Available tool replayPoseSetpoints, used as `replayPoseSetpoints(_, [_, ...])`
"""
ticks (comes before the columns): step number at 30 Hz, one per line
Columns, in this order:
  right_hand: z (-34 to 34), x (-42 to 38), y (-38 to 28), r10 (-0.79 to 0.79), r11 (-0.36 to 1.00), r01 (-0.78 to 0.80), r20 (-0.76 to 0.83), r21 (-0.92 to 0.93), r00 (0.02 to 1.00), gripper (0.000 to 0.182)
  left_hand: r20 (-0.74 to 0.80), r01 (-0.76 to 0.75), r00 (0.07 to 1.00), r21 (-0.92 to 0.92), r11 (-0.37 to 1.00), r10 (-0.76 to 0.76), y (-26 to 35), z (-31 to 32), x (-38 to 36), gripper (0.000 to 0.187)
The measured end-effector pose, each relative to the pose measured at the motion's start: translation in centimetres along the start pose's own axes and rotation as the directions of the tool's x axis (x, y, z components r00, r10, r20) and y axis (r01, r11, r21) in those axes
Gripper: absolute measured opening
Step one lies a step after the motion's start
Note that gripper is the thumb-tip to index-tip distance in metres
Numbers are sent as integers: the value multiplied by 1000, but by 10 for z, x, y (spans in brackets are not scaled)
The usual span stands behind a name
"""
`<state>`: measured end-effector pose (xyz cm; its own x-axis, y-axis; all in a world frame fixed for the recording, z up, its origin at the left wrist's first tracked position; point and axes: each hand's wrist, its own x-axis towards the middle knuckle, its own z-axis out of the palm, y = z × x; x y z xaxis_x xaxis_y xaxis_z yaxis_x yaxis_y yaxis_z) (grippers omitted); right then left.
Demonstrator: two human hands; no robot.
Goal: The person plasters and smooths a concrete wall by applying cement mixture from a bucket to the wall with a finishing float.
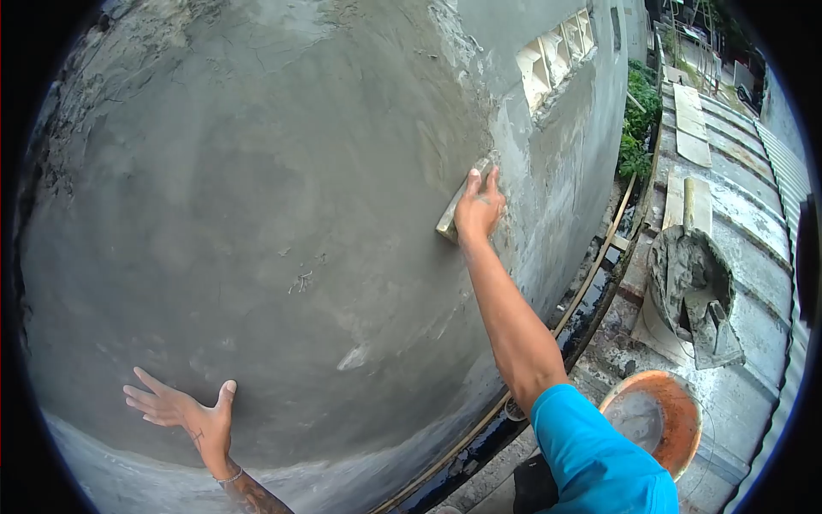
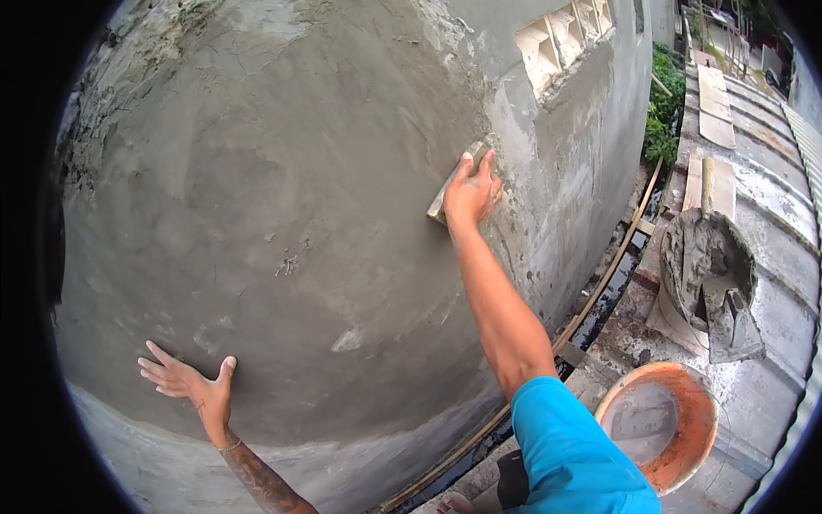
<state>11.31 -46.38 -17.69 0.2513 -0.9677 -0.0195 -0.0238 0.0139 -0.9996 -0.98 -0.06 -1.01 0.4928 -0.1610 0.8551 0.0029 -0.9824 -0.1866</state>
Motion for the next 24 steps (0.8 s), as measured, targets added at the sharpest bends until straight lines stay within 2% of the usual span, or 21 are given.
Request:
replayPoseSetpoints(2, [-13,1,-127,-307,949,308,-24,63,951,59,-4,16,1000,-2,1000,-16,-2,1,0,143])
replayPoseSetpoints(3, [-8,4,-183,-481,871,484,-56,82,875,58,7,13,1000,3,1000,-13,-2,2,-1,143])
replayPoseSetpoints(4, [-8,5,-221,-577,809,581,-67,87,814,58,20,10,1000,4,1000,-10,-2,1,-1,143])
replayPoseSetpoints(7, [-12,-8,-271,-703,702,706,-71,89,708,58,41,15,999,5,1000,-15,-1,-3,-1,143])
replayPoseSetpoints(10, [-13,-13,-254,-710,697,715,-89,58,699,57,27,7,1000,1,1000,-7,0,1,-1,143])
replayPoseSetpoints(13, [1,12,-155,-533,843,536,-63,52,844,58,36,1,999,15,1000,-1,0,-1,-1,143])
replayPoseSetpoints(15, [-4,6,-76,-277,961,277,-53,-14,959,61,41,13,999,9,1000,-14,1,-2,0,143])
replayPoseSetpoints(16, [4,17,-18,-144,989,144,-9,17,989,62,32,-1,999,16,1000,0,1,-2,0,143])
replayPoseSetpoints(17, [9,16,44,-33,999,34,-29,26,999,62,20,-13,1000,20,1000,13,1,-2,0,143])
replayPoseSetpoints(18, [-3,1,80,146,975,-140,21,-173,989,63,4,-20,1000,21,1000,20,2,-2,1,143])
replayPoseSetpoints(19, [0,-11,129,300,946,-289,58,-149,952,65,-5,-20,1000,20,1000,20,2,-2,2,144])
replayPoseSetpoints(20, [5,-16,164,333,942,-327,112,-72,936,67,-16,-17,1000,18,1000,17,2,-2,3,144])
replayPoseSetpoints(23, [1,-25,61,480,872,-476,13,-112,877,69,6,-2,1000,18,1000,2,3,-2,0,144])
replayPoseSetpoints(24, [-6,-20,13,382,924,-381,60,-19,922,68,18,-1,1000,19,1000,0,2,-2,2,145])
